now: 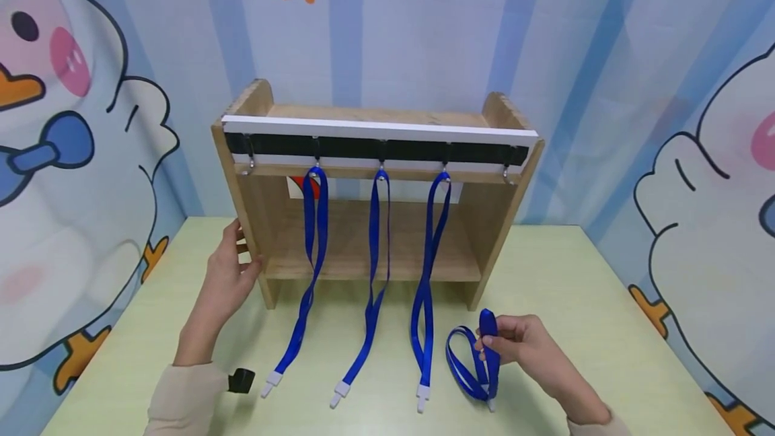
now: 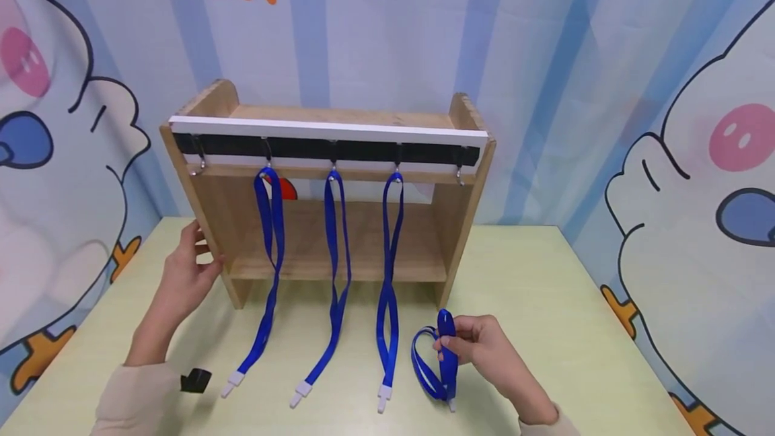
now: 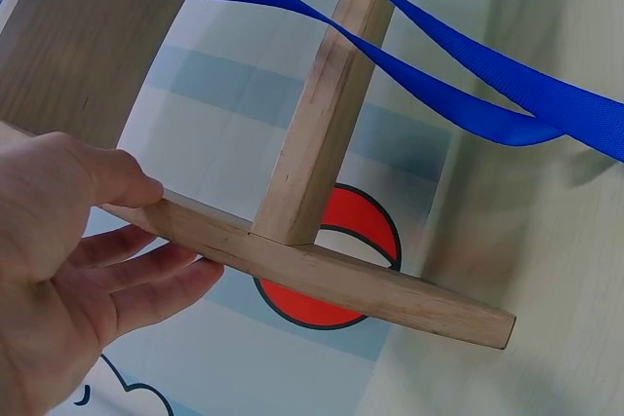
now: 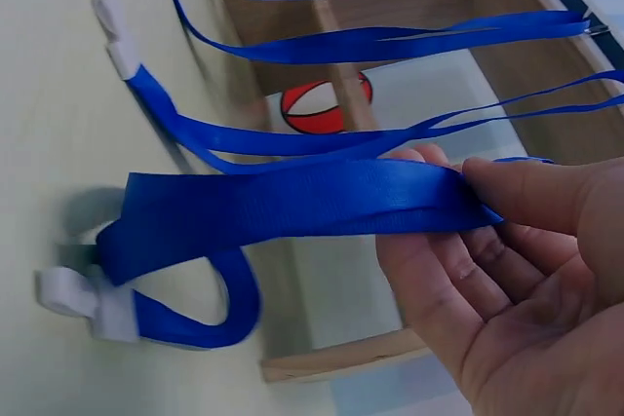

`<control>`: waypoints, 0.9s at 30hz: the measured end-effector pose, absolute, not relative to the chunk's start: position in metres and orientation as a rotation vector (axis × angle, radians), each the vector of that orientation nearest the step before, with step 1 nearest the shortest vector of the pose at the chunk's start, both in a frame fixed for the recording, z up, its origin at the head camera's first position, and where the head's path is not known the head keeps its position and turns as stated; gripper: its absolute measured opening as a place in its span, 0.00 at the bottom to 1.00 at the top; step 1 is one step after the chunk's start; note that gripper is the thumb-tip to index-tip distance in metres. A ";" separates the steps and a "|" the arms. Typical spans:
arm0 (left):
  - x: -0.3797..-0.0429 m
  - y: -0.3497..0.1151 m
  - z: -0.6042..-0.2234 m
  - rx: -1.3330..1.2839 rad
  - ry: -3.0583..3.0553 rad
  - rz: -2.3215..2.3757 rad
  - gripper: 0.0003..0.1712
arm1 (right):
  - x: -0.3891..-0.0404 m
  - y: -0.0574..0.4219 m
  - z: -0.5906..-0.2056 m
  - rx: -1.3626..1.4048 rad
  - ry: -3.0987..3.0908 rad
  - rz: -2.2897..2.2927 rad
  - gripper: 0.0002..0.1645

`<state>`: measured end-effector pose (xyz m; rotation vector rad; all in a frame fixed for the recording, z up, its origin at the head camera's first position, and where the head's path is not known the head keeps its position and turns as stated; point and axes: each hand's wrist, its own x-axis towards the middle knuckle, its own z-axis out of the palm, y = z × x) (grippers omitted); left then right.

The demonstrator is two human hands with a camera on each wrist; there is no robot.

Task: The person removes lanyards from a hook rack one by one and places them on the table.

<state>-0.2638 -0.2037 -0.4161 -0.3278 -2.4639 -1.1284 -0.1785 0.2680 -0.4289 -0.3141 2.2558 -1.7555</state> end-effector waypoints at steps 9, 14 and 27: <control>-0.263 -0.205 -0.415 -0.301 -2.470 -1.137 0.45 | -0.195 0.259 -0.458 -0.171 2.164 -1.793 0.13; -0.262 -0.206 -0.415 -0.295 -2.474 -1.129 0.45 | -0.203 0.253 -0.469 -0.119 2.206 -1.780 0.12; -0.264 -0.203 -0.416 -0.292 -2.482 -1.150 0.44 | -0.209 0.239 -0.476 0.051 2.507 -1.633 0.07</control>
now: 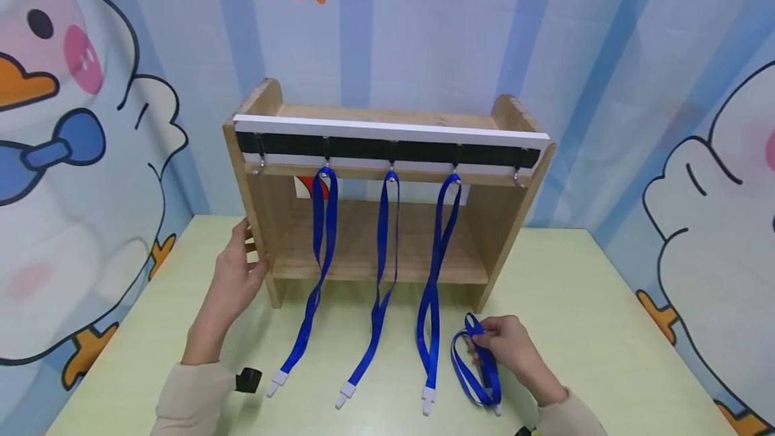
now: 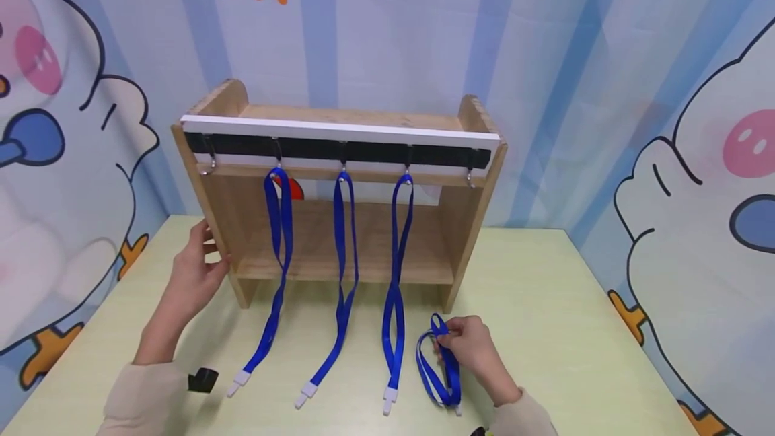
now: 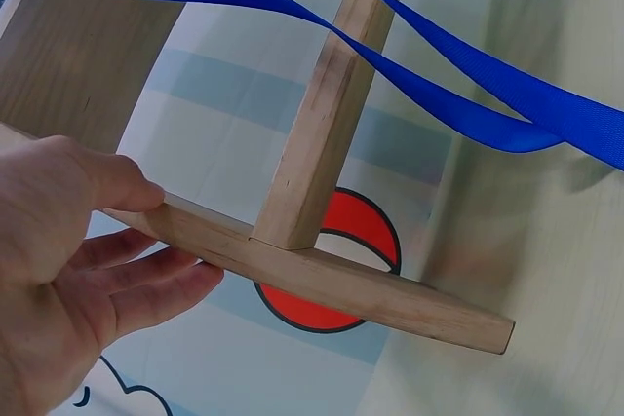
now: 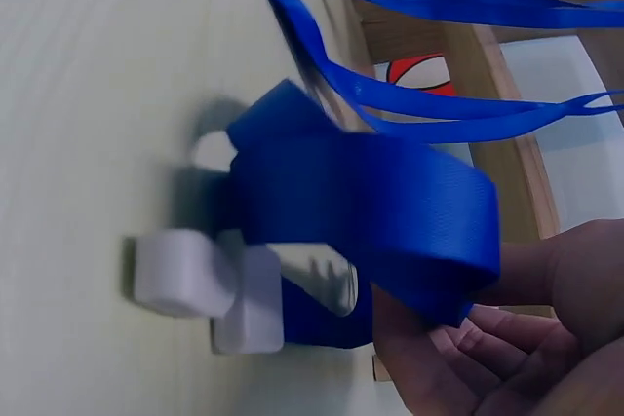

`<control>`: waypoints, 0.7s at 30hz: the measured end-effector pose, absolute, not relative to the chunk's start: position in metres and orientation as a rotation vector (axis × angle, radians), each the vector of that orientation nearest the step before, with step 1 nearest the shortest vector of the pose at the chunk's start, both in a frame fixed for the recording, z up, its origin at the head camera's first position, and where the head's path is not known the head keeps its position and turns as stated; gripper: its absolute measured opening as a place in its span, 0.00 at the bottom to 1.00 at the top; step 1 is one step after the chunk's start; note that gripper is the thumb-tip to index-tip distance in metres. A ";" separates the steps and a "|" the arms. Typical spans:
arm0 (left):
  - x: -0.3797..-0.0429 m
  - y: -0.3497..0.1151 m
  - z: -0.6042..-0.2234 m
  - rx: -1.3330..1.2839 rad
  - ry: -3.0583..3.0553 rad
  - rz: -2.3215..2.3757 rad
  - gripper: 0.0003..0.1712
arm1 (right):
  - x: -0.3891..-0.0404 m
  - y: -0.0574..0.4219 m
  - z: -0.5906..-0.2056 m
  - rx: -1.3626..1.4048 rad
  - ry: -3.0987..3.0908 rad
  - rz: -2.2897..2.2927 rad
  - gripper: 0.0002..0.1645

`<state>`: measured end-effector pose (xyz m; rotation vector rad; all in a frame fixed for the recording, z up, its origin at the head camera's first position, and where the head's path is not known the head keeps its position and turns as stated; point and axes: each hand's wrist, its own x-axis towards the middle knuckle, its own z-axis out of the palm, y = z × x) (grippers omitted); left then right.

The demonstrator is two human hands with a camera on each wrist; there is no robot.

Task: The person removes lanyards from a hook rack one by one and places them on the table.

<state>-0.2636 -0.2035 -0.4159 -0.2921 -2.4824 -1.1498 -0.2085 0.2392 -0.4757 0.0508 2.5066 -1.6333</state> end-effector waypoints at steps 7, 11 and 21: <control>-0.264 -0.203 -0.416 -0.316 -2.466 -1.153 0.43 | -0.212 0.241 -0.475 -0.031 2.949 -1.142 0.09; -0.264 -0.202 -0.416 -0.307 -2.471 -1.160 0.43 | -0.212 0.243 -0.472 -0.068 3.021 -0.999 0.12; -0.264 -0.204 -0.415 -0.301 -2.482 -1.159 0.43 | -0.210 0.250 -0.449 -0.033 3.048 -1.096 0.09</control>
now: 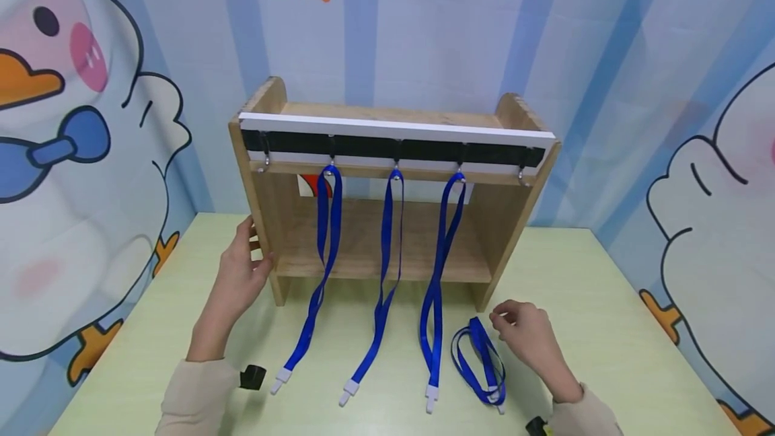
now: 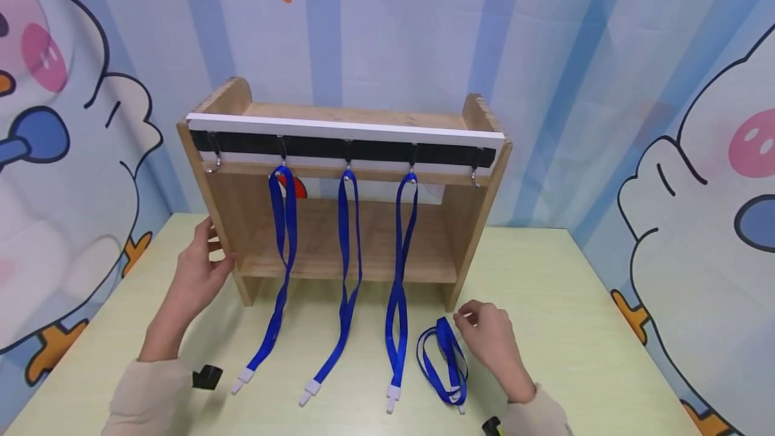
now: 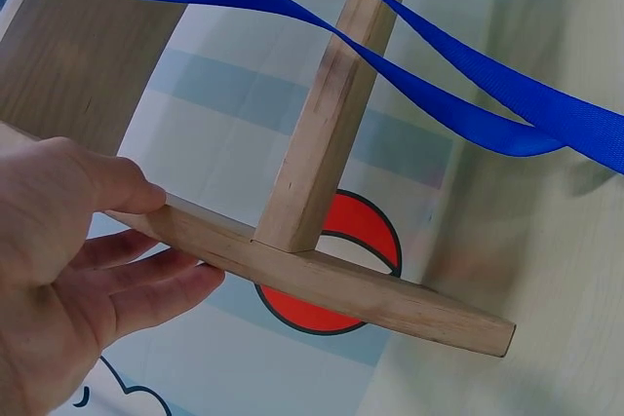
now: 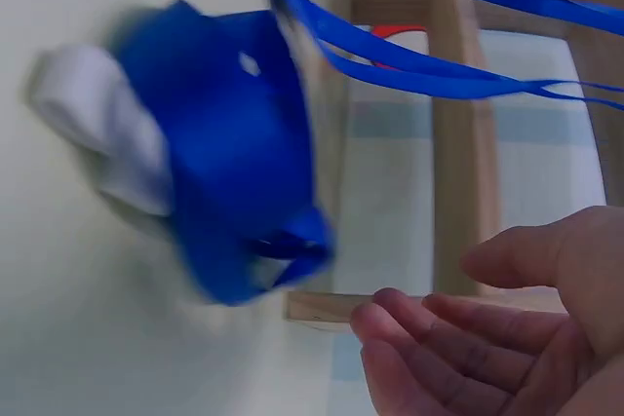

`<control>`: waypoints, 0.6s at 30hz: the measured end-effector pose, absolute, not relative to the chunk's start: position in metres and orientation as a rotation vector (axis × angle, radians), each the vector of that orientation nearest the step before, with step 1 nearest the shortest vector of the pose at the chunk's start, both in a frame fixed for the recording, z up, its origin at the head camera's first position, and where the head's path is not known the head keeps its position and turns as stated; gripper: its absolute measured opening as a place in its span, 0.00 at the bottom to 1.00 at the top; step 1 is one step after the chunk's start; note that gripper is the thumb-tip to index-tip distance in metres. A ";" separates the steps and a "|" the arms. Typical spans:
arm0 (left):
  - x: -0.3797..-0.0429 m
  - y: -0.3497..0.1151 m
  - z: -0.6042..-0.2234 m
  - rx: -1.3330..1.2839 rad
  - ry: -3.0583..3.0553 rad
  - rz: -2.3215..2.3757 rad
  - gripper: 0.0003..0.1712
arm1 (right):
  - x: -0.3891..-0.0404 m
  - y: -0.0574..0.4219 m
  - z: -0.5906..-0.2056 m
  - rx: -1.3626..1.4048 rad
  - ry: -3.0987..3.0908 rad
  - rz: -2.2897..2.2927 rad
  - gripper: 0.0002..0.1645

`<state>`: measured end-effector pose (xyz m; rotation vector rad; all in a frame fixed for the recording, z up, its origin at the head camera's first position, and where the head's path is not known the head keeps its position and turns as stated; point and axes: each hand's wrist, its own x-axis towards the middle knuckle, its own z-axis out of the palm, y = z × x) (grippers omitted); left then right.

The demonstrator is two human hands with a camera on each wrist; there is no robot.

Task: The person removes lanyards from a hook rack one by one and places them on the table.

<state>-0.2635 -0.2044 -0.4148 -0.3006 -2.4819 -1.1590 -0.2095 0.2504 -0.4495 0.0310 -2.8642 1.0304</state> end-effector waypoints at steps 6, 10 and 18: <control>-0.263 -0.206 -0.415 -0.324 -2.462 -1.158 0.43 | -0.211 0.255 -0.435 0.096 -2.773 1.159 0.11; -0.264 -0.206 -0.416 -0.347 -2.439 -1.151 0.42 | -0.211 0.254 -0.427 0.107 -2.718 1.274 0.11; -0.265 -0.207 -0.419 -0.356 -2.434 -1.153 0.42 | -0.210 0.247 -0.415 0.146 -2.634 1.372 0.15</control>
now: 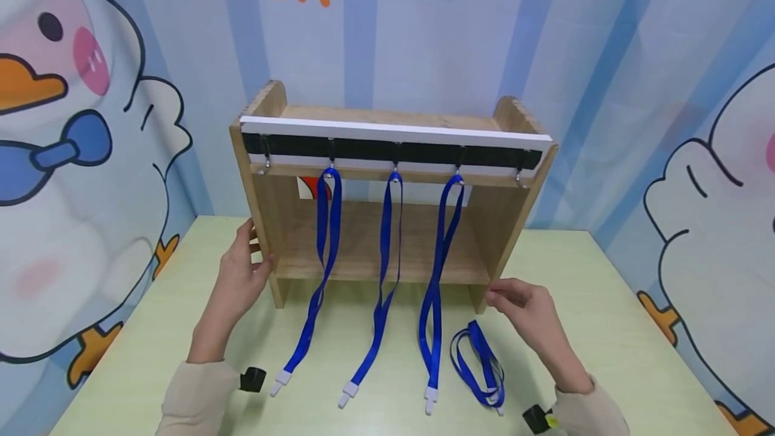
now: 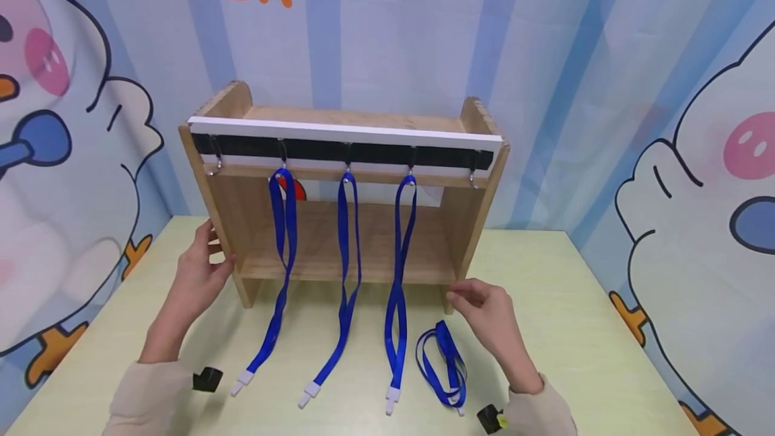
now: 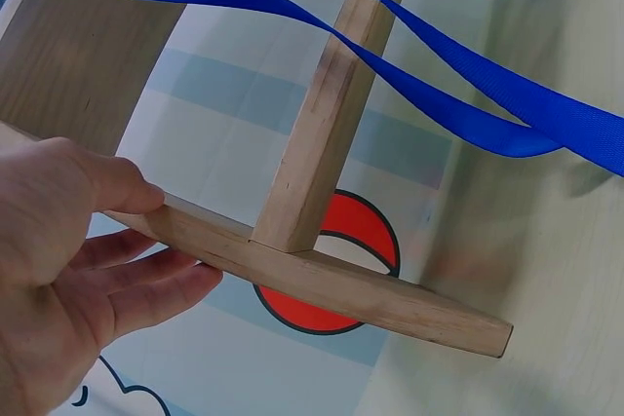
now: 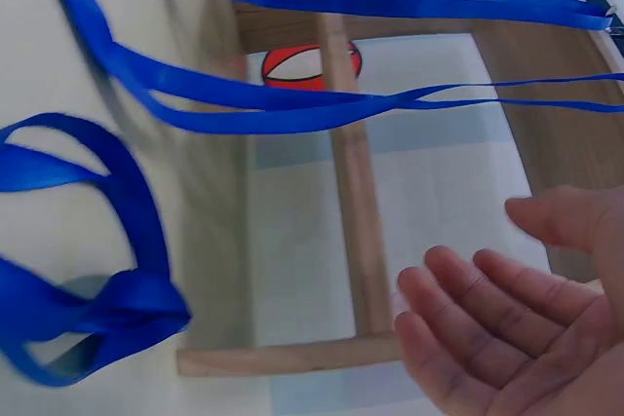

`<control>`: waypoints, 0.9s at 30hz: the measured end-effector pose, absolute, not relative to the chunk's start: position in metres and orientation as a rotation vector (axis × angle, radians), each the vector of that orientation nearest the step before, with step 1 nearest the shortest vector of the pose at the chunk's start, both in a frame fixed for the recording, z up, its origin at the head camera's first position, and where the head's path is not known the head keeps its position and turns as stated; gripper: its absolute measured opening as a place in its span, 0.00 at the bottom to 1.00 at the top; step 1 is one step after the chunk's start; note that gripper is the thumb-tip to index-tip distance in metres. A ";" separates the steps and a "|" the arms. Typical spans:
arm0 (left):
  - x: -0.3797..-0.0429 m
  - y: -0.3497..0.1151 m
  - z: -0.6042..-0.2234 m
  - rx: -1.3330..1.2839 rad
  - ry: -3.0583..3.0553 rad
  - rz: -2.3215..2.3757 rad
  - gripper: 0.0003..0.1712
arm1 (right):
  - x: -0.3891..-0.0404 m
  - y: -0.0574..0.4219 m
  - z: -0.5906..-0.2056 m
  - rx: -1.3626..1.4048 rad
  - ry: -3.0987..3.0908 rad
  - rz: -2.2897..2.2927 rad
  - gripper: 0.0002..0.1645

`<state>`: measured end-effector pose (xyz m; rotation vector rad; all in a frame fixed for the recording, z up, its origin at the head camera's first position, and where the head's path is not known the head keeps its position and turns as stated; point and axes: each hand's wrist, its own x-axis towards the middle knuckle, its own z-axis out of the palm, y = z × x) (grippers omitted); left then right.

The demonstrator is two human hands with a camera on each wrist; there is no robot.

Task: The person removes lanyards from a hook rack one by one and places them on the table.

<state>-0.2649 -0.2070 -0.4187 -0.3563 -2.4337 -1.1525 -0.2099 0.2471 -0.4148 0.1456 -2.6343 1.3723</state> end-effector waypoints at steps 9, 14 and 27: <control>-0.266 -0.207 -0.419 -0.348 -2.440 -1.176 0.42 | -0.213 0.230 -0.390 0.297 -2.478 1.490 0.22; -0.266 -0.207 -0.419 -0.353 -2.436 -1.165 0.42 | -0.218 0.217 -0.373 0.328 -2.417 1.520 0.25; -0.266 -0.207 -0.418 -0.343 -2.438 -1.170 0.41 | -0.233 0.188 -0.335 0.382 -2.292 1.488 0.24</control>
